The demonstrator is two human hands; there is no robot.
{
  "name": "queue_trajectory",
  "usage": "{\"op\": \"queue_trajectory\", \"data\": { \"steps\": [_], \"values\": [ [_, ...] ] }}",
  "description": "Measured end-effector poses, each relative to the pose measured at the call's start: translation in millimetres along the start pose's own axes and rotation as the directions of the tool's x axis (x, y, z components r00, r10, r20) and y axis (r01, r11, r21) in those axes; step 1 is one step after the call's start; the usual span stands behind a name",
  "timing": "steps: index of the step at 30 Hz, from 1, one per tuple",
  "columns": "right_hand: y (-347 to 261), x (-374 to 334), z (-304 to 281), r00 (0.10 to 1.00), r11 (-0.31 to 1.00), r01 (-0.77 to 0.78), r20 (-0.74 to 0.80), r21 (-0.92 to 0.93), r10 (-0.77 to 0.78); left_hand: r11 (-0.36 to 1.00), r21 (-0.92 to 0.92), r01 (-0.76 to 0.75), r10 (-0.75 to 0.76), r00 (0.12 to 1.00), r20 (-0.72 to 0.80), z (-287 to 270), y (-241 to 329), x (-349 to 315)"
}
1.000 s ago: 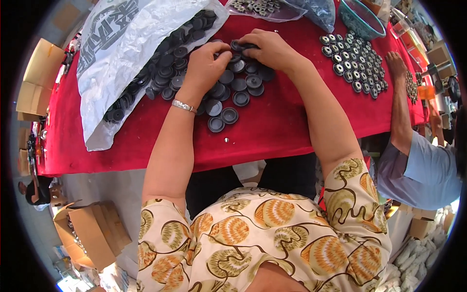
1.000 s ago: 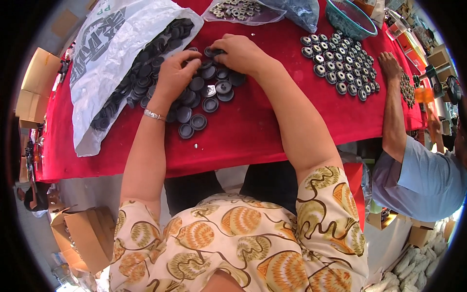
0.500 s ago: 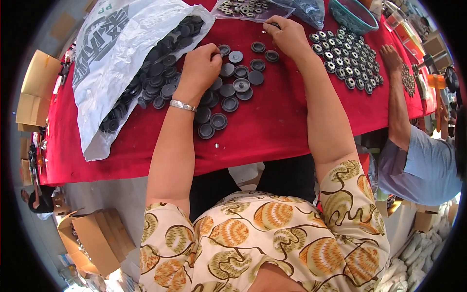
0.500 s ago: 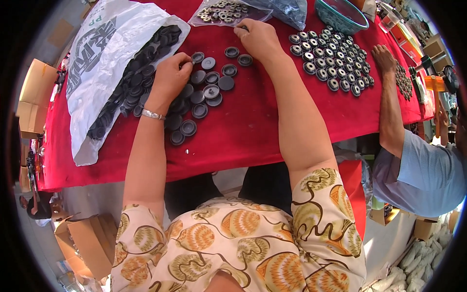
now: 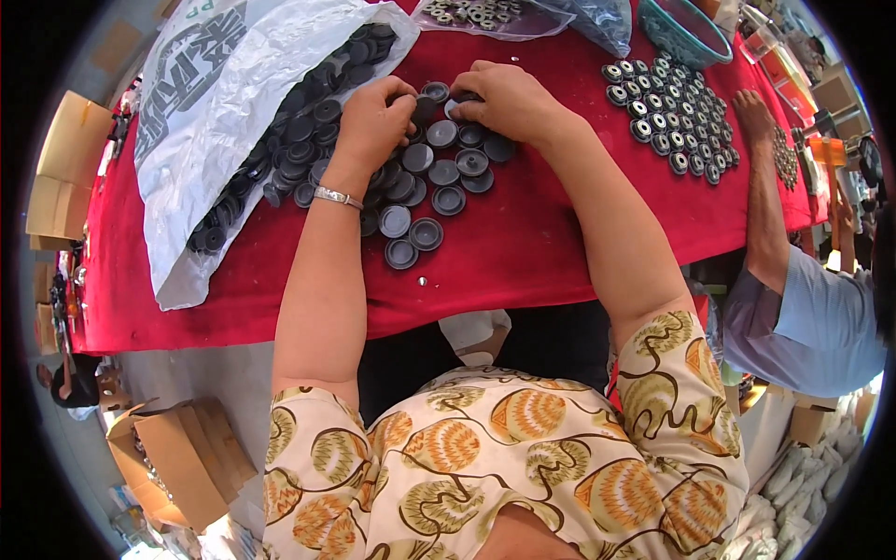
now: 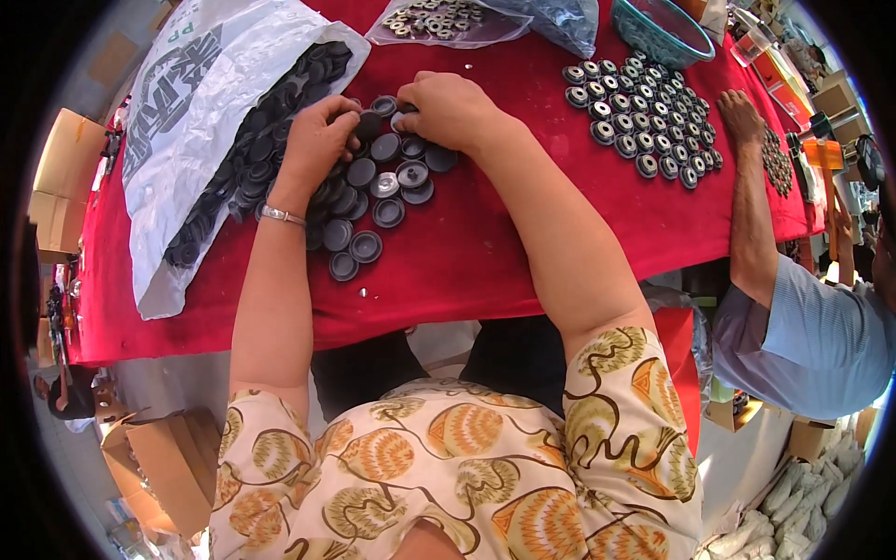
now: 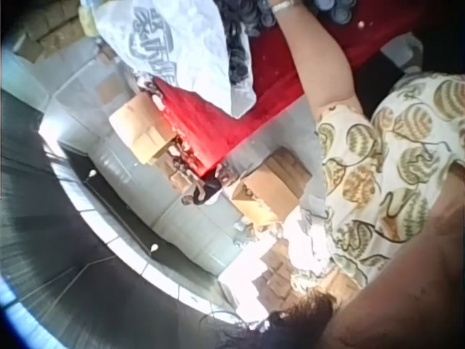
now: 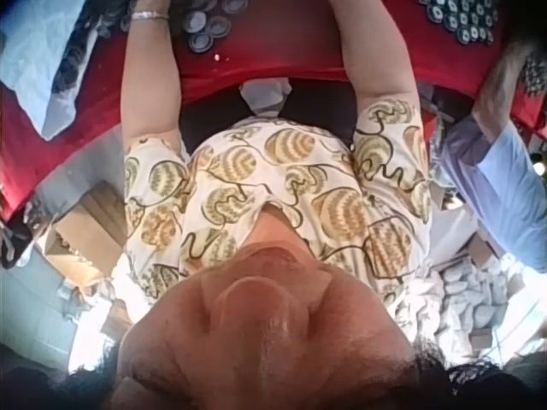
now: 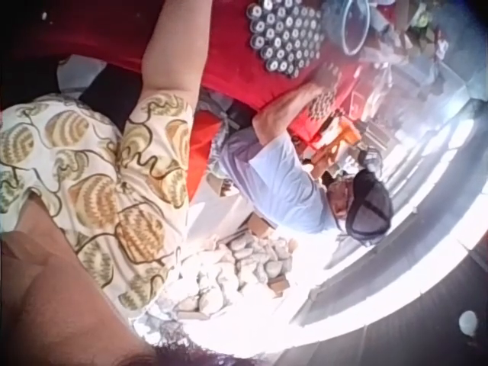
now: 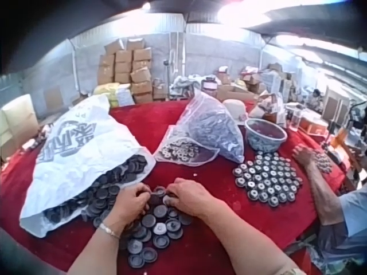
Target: The person sorts and assembles small circular plastic caps and metal rings by hand at a workbench.
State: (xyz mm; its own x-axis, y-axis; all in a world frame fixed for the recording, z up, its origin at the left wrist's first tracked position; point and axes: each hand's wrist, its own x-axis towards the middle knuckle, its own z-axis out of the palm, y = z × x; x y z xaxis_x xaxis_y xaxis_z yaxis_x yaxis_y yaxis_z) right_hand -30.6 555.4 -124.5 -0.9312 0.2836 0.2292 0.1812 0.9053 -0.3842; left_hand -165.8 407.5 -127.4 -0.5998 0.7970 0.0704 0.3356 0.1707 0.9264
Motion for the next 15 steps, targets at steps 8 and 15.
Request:
{"op": "queue_trajectory", "data": {
  "steps": [8,15],
  "values": [
    [2,-1,-13,0.99,0.995,-0.103,0.099,-0.013,0.104,0.959,-0.264,0.103,-0.095,0.995,0.043,-3,6,-2],
    [8,0,-14,0.991,0.996,-0.007,-0.13,0.094,0.019,0.862,-0.504,-0.05,0.008,0.996,-0.085,-4,3,-2]
  ]
}}
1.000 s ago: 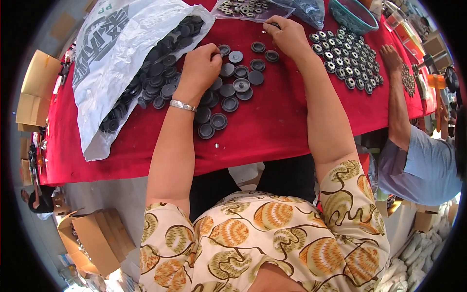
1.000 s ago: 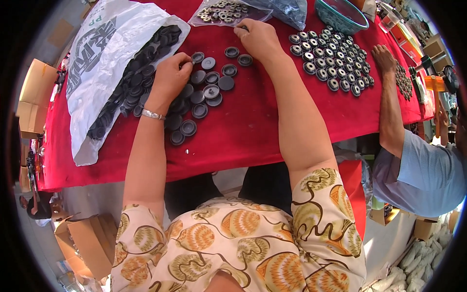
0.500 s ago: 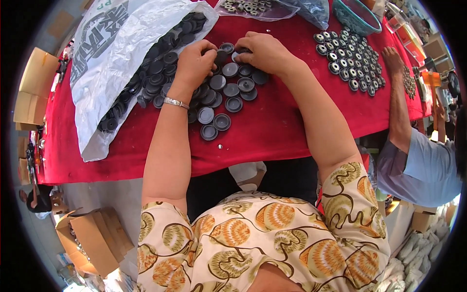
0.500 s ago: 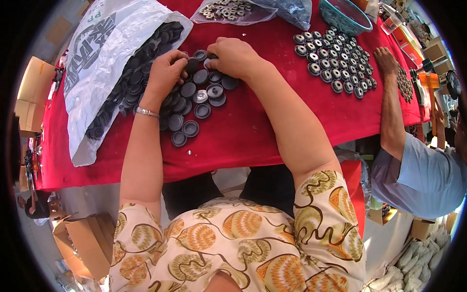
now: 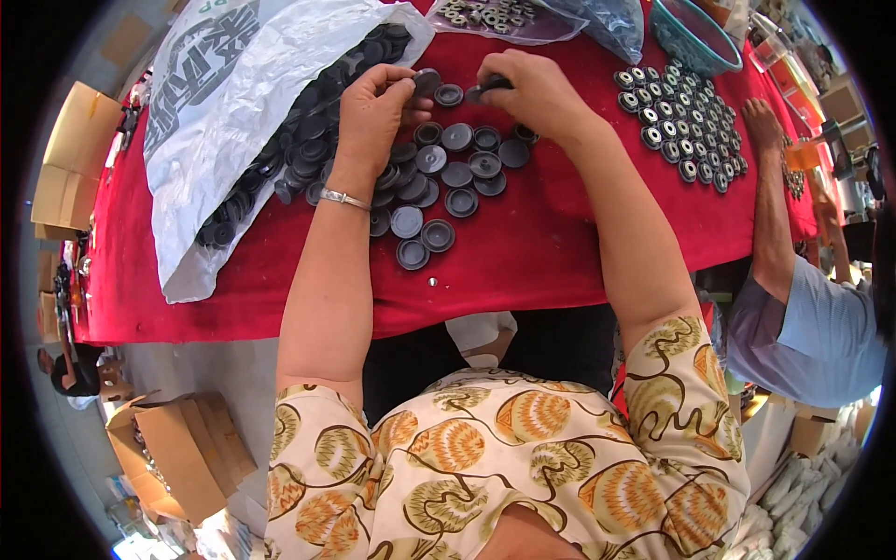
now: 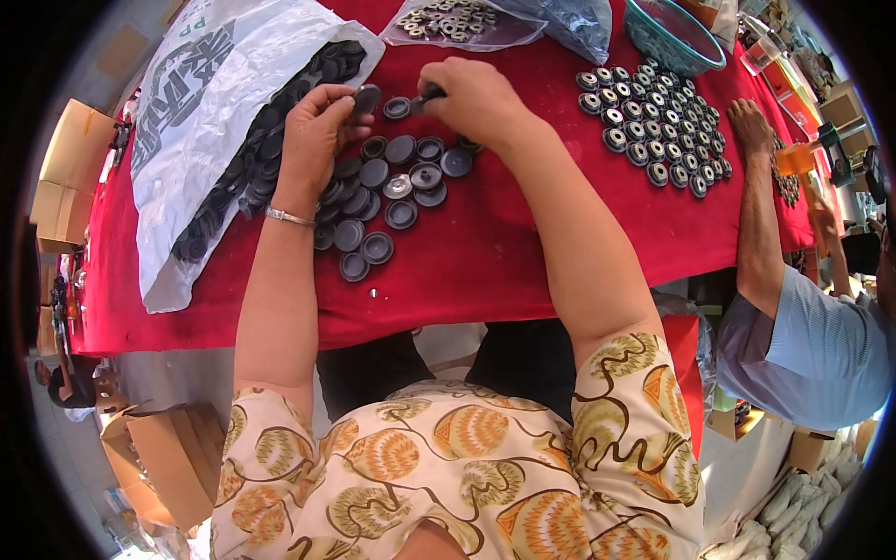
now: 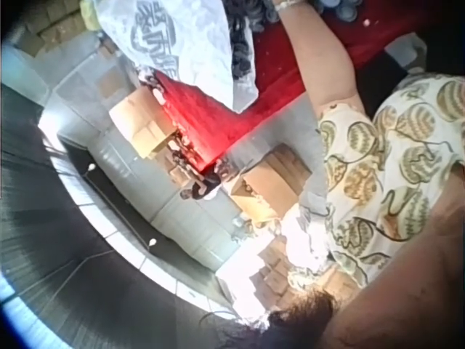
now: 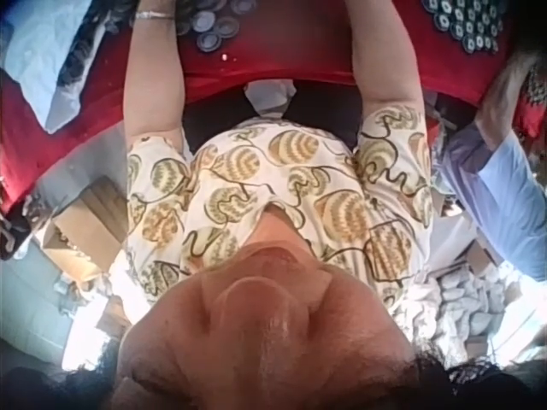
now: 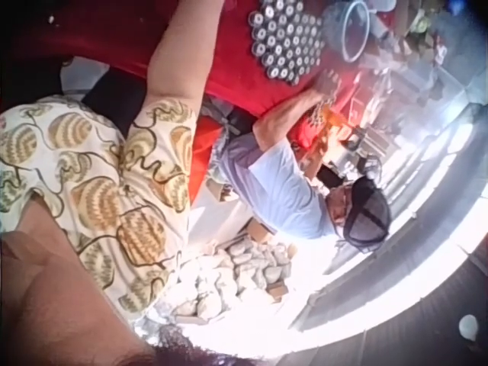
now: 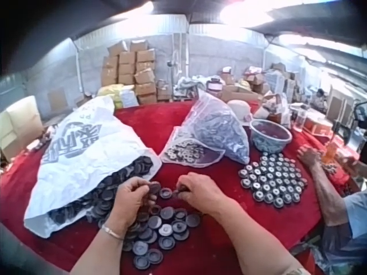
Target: The person sorts and assembles small circular plastic caps and metal rings by hand at a workbench.
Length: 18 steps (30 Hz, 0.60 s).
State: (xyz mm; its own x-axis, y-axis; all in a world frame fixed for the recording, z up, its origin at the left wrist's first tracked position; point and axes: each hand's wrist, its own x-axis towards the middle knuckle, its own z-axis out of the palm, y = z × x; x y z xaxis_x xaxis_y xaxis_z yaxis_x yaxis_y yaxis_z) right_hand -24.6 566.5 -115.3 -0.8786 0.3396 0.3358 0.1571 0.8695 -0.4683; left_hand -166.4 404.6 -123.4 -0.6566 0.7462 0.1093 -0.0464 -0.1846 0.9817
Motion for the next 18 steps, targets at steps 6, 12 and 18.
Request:
{"op": "queue_trajectory", "data": {
  "steps": [6,12,18],
  "values": [
    [20,-3,-5,0.999,1.0,0.005,0.034,0.015,-0.006,0.975,0.208,-0.077,0.073,0.997,0.029,2,-1,0],
    [-2,2,-9,0.962,0.788,-0.254,0.06,0.561,0.267,0.771,0.466,-0.434,0.431,0.894,0.119,14,0,-6],
    [-17,-2,-5,0.943,0.59,-0.334,0.264,0.736,0.204,0.841,0.369,-0.396,0.347,0.918,0.193,25,-8,-10]
  ]
}}
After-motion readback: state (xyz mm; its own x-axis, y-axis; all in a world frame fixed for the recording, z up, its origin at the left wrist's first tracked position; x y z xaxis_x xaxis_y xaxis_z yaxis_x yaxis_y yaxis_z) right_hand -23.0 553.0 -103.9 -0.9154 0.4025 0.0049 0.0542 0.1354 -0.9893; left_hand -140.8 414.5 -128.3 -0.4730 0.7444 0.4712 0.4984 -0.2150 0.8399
